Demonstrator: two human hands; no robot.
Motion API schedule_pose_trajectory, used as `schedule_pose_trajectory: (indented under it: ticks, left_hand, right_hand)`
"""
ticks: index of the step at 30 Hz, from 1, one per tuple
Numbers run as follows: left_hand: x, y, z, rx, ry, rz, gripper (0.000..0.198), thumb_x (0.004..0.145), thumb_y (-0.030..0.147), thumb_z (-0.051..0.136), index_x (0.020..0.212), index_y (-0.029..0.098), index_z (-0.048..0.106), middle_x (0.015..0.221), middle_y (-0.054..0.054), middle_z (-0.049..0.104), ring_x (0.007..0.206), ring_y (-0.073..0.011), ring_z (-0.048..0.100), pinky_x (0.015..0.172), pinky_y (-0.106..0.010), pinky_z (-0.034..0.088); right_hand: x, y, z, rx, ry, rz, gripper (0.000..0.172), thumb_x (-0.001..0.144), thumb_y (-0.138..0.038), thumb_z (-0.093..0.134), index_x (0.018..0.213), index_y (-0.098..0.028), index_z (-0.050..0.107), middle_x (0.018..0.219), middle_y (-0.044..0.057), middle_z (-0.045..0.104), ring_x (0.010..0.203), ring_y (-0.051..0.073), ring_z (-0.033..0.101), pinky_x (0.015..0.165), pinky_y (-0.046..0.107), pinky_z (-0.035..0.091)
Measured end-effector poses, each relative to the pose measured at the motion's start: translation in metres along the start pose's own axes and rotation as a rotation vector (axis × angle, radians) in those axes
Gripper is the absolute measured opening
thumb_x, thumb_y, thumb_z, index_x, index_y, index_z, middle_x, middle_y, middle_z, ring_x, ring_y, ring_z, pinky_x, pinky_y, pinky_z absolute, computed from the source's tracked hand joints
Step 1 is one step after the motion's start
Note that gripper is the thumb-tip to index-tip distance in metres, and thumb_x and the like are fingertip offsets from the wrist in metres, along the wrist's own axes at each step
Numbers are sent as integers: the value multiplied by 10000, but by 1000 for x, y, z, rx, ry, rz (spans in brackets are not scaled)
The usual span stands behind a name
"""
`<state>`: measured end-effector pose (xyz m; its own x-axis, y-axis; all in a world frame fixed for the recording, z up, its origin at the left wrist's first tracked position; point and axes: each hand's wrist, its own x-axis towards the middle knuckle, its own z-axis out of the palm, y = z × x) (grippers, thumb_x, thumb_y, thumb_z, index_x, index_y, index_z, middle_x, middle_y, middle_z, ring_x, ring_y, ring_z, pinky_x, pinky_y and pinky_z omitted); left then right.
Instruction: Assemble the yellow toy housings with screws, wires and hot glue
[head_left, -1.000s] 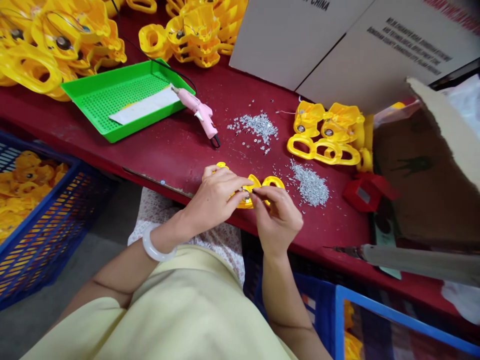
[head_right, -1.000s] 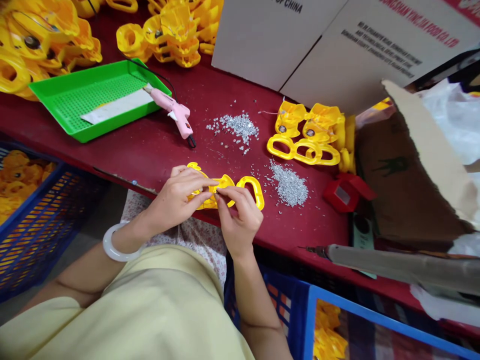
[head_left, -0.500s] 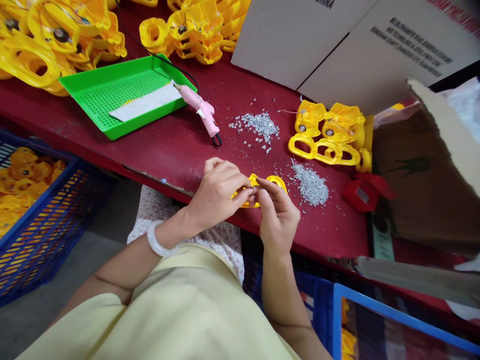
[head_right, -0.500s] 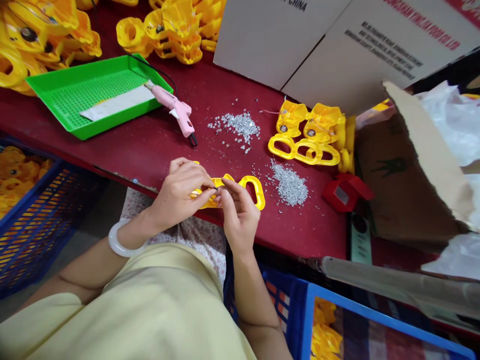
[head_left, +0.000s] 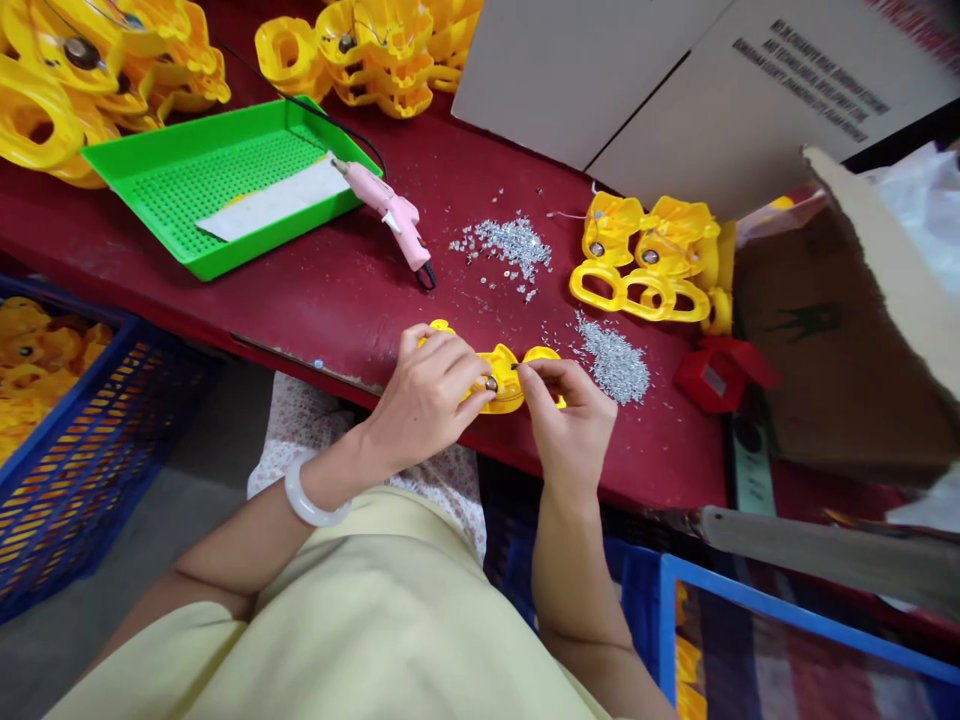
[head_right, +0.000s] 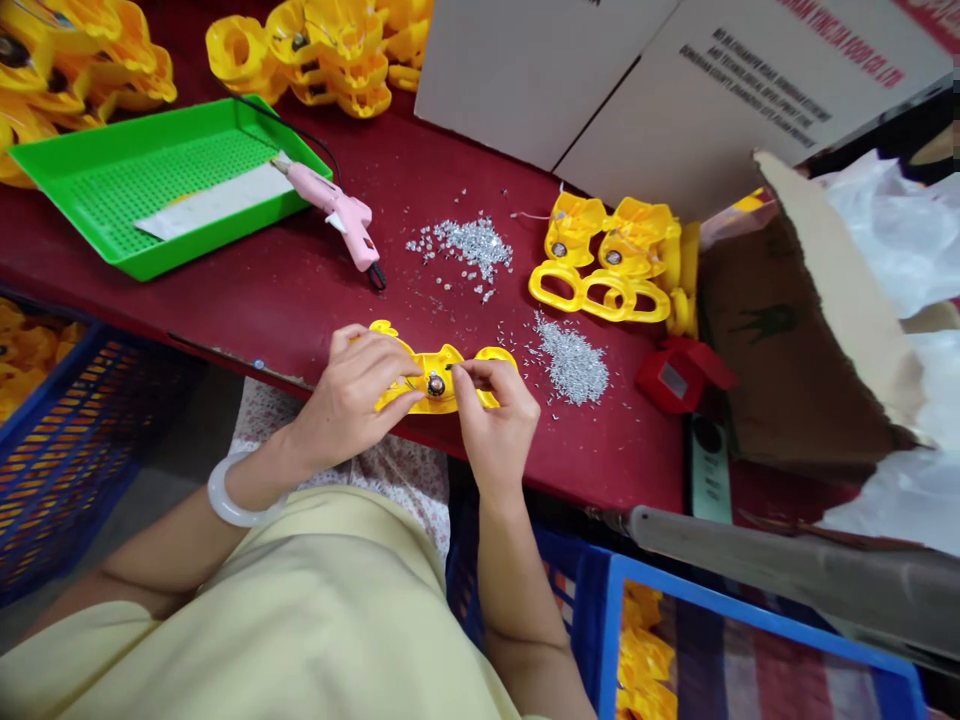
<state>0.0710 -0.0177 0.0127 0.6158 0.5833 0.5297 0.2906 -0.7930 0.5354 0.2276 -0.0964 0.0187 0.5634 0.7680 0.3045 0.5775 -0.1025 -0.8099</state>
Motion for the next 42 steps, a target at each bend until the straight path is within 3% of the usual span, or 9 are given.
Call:
schedule_pose_trajectory:
  ticks: [6, 20, 28, 33, 38, 42]
  left_hand:
    - [-10, -5, 5, 78, -36, 157, 162, 934, 213, 519, 877, 188, 668, 935, -27, 721, 1030, -219, 605, 997, -464, 331]
    - [-10, -1, 3, 83, -56, 134, 158, 921, 129, 489, 903, 155, 644, 924, -28, 727, 1015, -213, 632, 973, -428, 357]
    - [-12, -3, 7, 83, -34, 154, 168, 931, 143, 486, 889, 156, 648, 931, -27, 725, 991, -192, 630, 973, -415, 363]
    - [-12, -4, 9, 105, -28, 167, 188, 945, 162, 484, 860, 163, 652, 907, -21, 722, 986, -185, 622, 967, -411, 363]
    - [-11, -4, 8, 109, -27, 149, 184, 940, 159, 490, 862, 158, 657, 907, -31, 718, 989, -189, 618, 964, -416, 365]
    - [-11, -3, 8, 120, -30, 150, 202, 950, 168, 484, 851, 158, 660, 889, -31, 714, 974, -184, 618, 966, -412, 365]
  right_hand:
    - [2, 17, -10, -214, 51, -14, 145, 803, -321, 630, 743, -191, 651, 717, 2, 639, 651, 128, 567, 654, 287, 458]
    - [-2, 19, -5, -232, 19, 85, 147, 761, -286, 615, 657, -182, 606, 623, -21, 593, 560, 104, 483, 593, 261, 408]
    - [-3, 21, -5, -453, -35, -117, 120, 782, -185, 557, 662, -193, 556, 676, -18, 563, 631, 114, 516, 649, 259, 406]
    - [0, 19, -4, -604, -56, -155, 119, 757, -165, 565, 644, -197, 547, 684, -13, 573, 607, 115, 510, 626, 259, 397]
    - [-2, 22, -12, -447, -50, -110, 112, 840, -265, 594, 765, -187, 623, 703, 5, 646, 588, 121, 572, 606, 252, 458]
    - [-10, 26, -19, -430, 9, -357, 136, 872, -206, 580, 980, -189, 661, 870, 50, 681, 743, 139, 639, 694, 265, 520]
